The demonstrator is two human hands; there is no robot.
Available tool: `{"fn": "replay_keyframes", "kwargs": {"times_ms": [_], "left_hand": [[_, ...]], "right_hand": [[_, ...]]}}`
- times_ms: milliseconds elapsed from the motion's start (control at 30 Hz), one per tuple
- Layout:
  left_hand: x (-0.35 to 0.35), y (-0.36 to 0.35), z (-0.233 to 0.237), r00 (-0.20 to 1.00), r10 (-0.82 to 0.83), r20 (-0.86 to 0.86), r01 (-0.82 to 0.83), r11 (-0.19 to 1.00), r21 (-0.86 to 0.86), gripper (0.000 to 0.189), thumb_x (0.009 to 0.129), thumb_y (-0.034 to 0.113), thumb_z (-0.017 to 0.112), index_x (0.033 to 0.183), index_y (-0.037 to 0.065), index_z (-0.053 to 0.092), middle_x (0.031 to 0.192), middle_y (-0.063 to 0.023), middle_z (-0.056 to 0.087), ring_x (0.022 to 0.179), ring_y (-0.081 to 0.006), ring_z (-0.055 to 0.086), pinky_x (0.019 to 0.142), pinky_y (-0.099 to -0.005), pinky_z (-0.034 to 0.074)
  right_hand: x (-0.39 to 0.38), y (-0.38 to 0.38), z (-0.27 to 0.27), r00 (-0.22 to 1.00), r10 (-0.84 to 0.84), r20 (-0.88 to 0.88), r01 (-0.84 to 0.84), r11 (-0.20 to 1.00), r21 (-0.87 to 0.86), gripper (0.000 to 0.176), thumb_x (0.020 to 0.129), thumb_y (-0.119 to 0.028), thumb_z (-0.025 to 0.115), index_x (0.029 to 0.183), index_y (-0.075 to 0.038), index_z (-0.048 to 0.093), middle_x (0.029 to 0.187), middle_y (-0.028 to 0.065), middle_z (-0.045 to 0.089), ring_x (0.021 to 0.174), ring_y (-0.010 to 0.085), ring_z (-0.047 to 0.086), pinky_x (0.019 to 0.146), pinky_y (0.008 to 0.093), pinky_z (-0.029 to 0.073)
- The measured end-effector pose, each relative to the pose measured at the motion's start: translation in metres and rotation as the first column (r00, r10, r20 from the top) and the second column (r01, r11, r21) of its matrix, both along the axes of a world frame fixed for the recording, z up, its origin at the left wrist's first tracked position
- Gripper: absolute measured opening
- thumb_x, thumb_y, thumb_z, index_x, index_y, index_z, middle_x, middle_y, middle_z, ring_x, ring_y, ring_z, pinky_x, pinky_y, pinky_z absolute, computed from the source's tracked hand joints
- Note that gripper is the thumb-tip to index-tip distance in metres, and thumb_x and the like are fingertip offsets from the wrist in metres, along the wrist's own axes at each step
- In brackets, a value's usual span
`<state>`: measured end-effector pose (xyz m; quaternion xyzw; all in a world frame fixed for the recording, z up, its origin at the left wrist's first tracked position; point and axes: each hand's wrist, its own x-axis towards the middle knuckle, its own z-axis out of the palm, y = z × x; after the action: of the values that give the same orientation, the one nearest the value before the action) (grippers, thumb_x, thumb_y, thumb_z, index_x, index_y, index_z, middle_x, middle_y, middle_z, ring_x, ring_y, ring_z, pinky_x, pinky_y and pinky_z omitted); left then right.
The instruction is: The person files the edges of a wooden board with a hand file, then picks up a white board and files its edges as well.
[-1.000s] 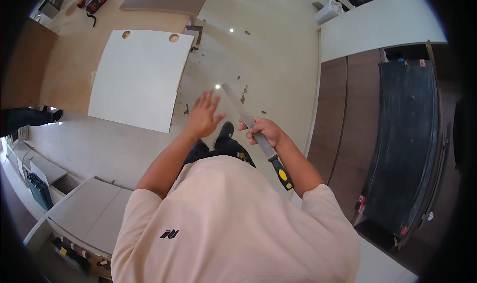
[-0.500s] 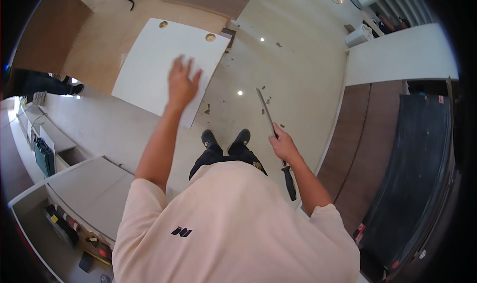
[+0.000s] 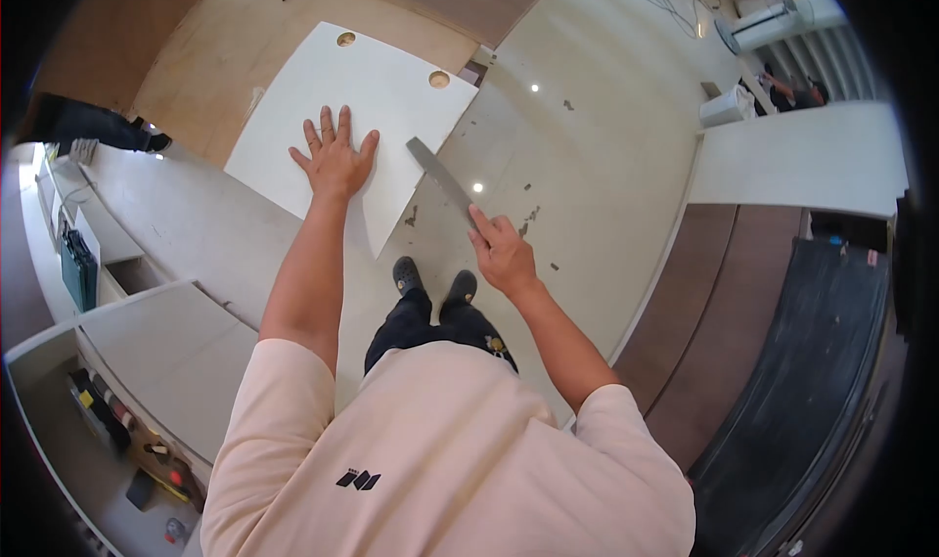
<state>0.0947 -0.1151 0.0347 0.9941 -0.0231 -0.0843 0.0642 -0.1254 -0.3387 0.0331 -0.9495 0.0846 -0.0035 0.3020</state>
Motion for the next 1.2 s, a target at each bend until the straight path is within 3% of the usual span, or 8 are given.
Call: {"fn": "replay_keyframes", "kwargs": {"times_ms": [200, 333, 533, 633, 733, 833, 1033, 1200], "left_hand": [[-0.005, -0.002, -0.010, 0.999, 0.020, 0.040, -0.022, 0.999, 0.041, 0.075, 0.100, 0.065, 0.035, 0.163, 0.024, 0.025, 0.171, -0.0048, 0.015, 0.157, -0.0358, 0.005, 0.121, -0.0660, 0.001], [-0.007, 0.000, -0.018, 0.995, -0.007, 0.102, 0.001, 0.998, 0.057, 0.070, 0.102, 0.059, 0.033, 0.162, 0.025, 0.026, 0.170, -0.0047, 0.017, 0.156, -0.0372, 0.008, 0.121, -0.0661, 0.003], [-0.003, -0.001, -0.038, 0.971, 0.142, 0.192, -0.153, 0.987, 0.044, 0.068, 0.105, 0.047, 0.035, 0.160, 0.008, 0.028, 0.168, -0.0152, 0.020, 0.155, -0.0404, 0.012, 0.124, -0.0593, 0.008], [-0.004, 0.000, -0.030, 0.980, 0.108, 0.165, -0.105, 0.994, -0.030, 0.069, 0.104, 0.045, 0.036, 0.158, 0.001, 0.029, 0.167, -0.0192, 0.021, 0.155, -0.0408, 0.013, 0.125, -0.0551, 0.008], [-0.005, 0.001, -0.029, 0.983, 0.083, 0.162, -0.087, 0.996, 0.022, 0.069, 0.105, 0.044, 0.036, 0.158, 0.002, 0.029, 0.168, -0.0177, 0.021, 0.155, -0.0399, 0.013, 0.126, -0.0525, 0.007], [-0.005, 0.001, -0.030, 0.980, 0.098, 0.171, -0.093, 0.995, -0.040, 0.069, 0.105, 0.045, 0.036, 0.158, 0.002, 0.029, 0.168, -0.0169, 0.021, 0.155, -0.0395, 0.013, 0.126, -0.0516, 0.007], [-0.004, 0.003, -0.033, 0.984, 0.094, 0.154, -0.089, 0.995, -0.037, 0.067, 0.105, 0.043, 0.034, 0.159, 0.002, 0.028, 0.168, -0.0138, 0.021, 0.156, -0.0374, 0.013, 0.126, -0.0505, 0.007], [-0.002, 0.005, -0.036, 0.985, 0.088, 0.149, -0.085, 0.996, -0.024, 0.067, 0.105, 0.045, 0.033, 0.160, 0.007, 0.027, 0.169, -0.0105, 0.020, 0.156, -0.0371, 0.011, 0.126, -0.0511, 0.006]], "right_hand": [[0.010, -0.013, -0.009, 0.994, 0.109, 0.001, -0.109, 0.990, -0.086, 0.040, 0.098, -0.027, 0.062, 0.138, -0.026, 0.062, 0.092, 0.0070, 0.057, 0.071, 0.0307, 0.065, 0.064, 0.0440, 0.055], [0.077, 0.000, -0.014, 0.988, 0.132, 0.078, -0.118, 0.980, -0.157, 0.040, 0.098, -0.025, 0.064, 0.138, -0.026, 0.062, 0.091, 0.0071, 0.056, 0.069, 0.0300, 0.065, 0.060, 0.0429, 0.054], [0.023, -0.022, 0.003, 0.986, 0.162, -0.036, -0.164, 0.983, -0.086, 0.039, 0.100, -0.027, 0.058, 0.139, -0.027, 0.059, 0.095, 0.0097, 0.058, 0.073, 0.0367, 0.066, 0.061, 0.0475, 0.055], [0.014, -0.021, -0.004, 0.984, 0.170, -0.054, -0.173, 0.983, -0.055, 0.040, 0.100, -0.027, 0.057, 0.140, -0.028, 0.059, 0.094, 0.0096, 0.058, 0.073, 0.0368, 0.065, 0.062, 0.0484, 0.055], [0.070, -0.005, -0.029, 0.976, 0.191, 0.106, -0.178, 0.976, -0.124, 0.043, 0.098, -0.026, 0.062, 0.141, -0.030, 0.060, 0.090, 0.0074, 0.055, 0.068, 0.0324, 0.063, 0.060, 0.0460, 0.053], [0.088, 0.002, -0.003, 0.984, 0.169, 0.056, -0.159, 0.976, -0.149, 0.041, 0.098, -0.021, 0.065, 0.138, -0.027, 0.062, 0.086, 0.0085, 0.054, 0.067, 0.0327, 0.061, 0.060, 0.0426, 0.052], [0.009, -0.006, 0.002, 0.980, 0.187, -0.072, -0.191, 0.980, -0.054, 0.037, 0.100, -0.025, 0.060, 0.137, -0.025, 0.061, 0.089, 0.0099, 0.056, 0.071, 0.0355, 0.062, 0.062, 0.0465, 0.052], [0.089, 0.001, -0.010, 0.986, 0.158, 0.045, -0.150, 0.977, -0.152, 0.042, 0.099, -0.027, 0.060, 0.142, -0.029, 0.058, 0.091, 0.0077, 0.056, 0.070, 0.0319, 0.064, 0.062, 0.0446, 0.054]]}}
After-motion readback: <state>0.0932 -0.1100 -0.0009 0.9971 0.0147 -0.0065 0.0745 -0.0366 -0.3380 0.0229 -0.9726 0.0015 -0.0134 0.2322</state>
